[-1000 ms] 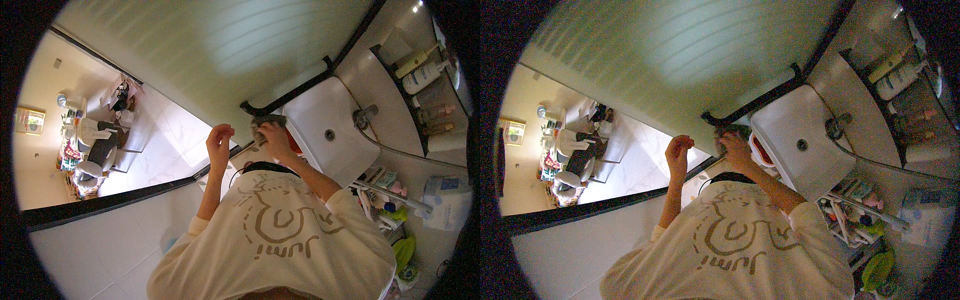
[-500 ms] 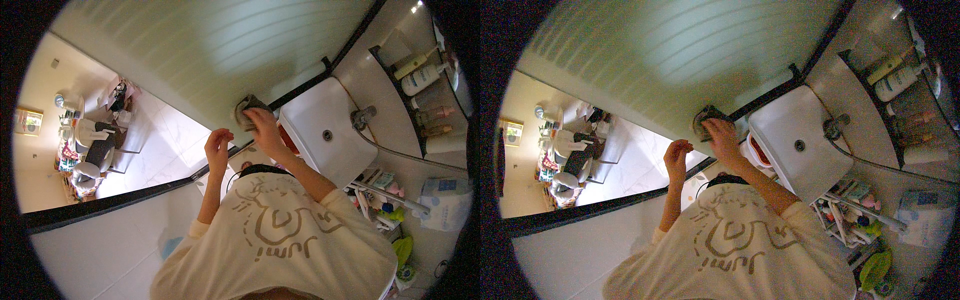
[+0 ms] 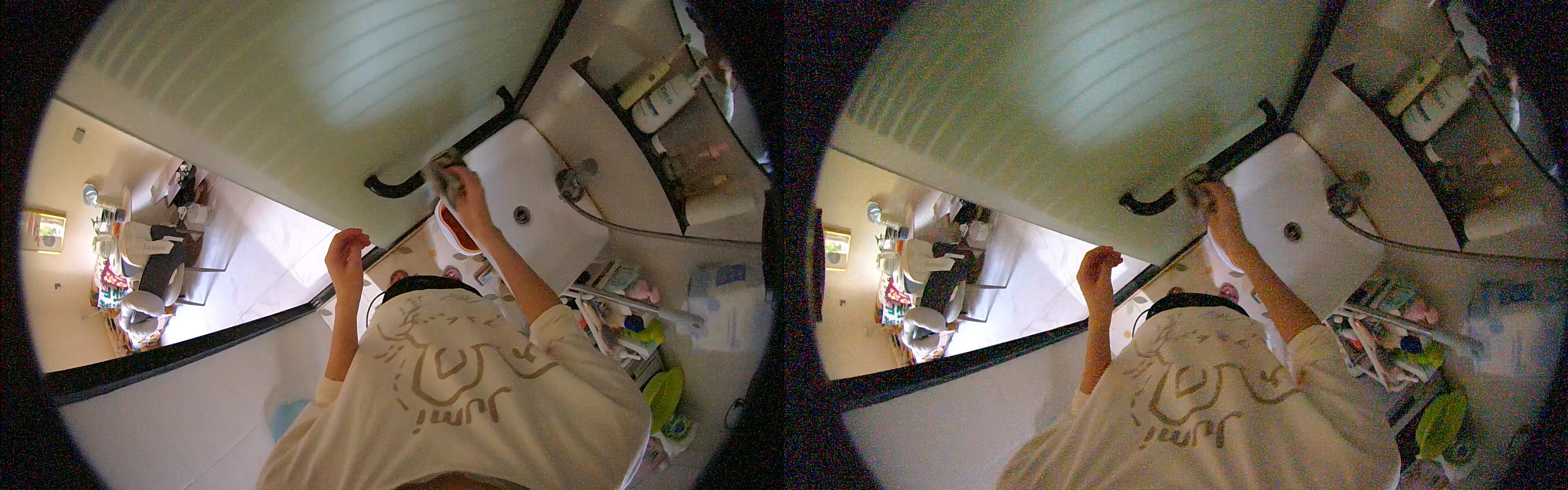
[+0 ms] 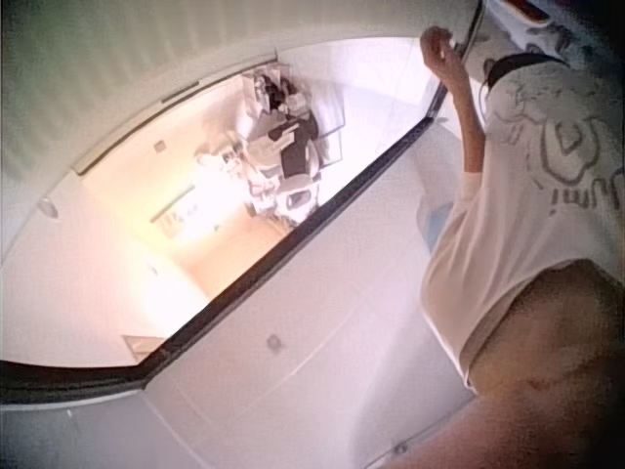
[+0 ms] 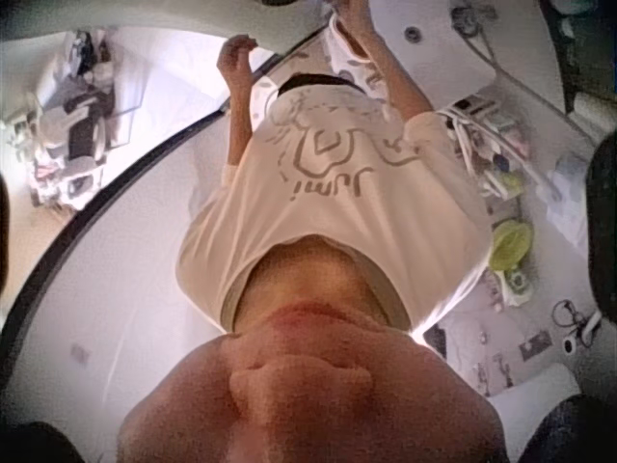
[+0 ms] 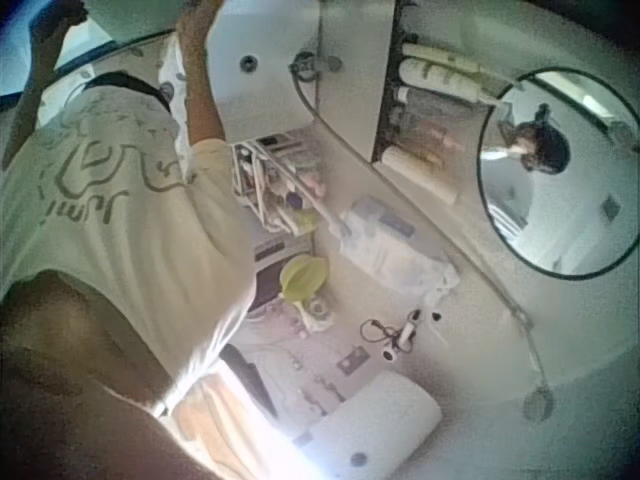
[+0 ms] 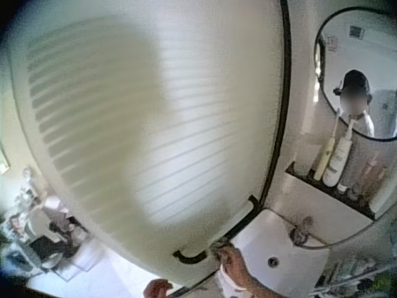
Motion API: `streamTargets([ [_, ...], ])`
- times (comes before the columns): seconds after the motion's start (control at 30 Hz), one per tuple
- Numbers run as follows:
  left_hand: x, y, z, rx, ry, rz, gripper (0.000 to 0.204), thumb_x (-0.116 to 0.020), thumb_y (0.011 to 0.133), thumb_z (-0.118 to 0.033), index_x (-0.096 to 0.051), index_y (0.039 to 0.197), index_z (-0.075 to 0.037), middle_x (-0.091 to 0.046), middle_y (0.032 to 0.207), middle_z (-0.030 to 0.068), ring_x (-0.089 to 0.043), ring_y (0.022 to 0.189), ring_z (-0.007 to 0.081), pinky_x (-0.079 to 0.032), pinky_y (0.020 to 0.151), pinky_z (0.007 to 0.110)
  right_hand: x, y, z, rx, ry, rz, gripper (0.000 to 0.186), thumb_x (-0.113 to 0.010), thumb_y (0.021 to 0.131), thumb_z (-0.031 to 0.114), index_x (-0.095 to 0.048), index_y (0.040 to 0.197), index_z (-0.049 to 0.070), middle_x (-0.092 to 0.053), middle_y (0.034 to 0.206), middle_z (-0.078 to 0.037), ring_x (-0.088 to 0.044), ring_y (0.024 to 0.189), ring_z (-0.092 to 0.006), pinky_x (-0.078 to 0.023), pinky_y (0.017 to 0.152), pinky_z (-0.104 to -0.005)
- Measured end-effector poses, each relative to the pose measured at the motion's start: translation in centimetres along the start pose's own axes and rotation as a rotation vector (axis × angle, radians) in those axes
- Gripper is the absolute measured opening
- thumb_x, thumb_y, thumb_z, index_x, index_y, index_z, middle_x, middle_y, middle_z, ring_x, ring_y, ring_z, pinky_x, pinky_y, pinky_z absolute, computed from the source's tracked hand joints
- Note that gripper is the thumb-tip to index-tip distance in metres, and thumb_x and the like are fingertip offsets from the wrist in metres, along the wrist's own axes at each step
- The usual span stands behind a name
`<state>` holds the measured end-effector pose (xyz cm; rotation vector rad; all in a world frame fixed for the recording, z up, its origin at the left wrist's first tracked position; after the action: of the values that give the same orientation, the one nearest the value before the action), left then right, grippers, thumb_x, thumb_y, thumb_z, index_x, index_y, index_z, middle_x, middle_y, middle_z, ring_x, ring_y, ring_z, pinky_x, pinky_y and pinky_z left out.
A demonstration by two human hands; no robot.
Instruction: The person wets a cloth at the sink, then wipes the frosted glass shower door, the sink basin, and the surrounding countertop. They continue wiping the wall tiles, a plastic bag, and a wall-mounted hairdryer, using the cloth to clean multiple surfaces in the bathroom.
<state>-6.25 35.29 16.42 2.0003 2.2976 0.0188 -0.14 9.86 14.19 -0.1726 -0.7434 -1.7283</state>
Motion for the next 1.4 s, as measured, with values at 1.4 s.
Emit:
streamTargets([
  [1.4,-1.8,-0.6,-0.4,-0.022,0.201,0.127,0.025,-0.047,0.077,0.006,-0.055,0.1,0.001,-0.057,0.097,0.0102,-0.056,0.089,0.0179,-0.046,0.075,0.027,11.5,17.0,-13.5,-0.154,-0.235,-0.322,0.04,-0.044,0.072,-0.007,-0.05,0.11,0.002,-0.057,0.1,-0.02,-0.055,0.093,-0.0366,-0.043,0.081,-0.0396],
])
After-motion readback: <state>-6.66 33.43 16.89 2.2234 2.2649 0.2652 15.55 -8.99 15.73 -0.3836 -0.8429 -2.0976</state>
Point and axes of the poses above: each hand's wrist, its own y-axis towards the middle knuckle, its own x-axis out of the back of the hand, z = x × y, the point moved 4 cm from there along y, towards the middle knuckle
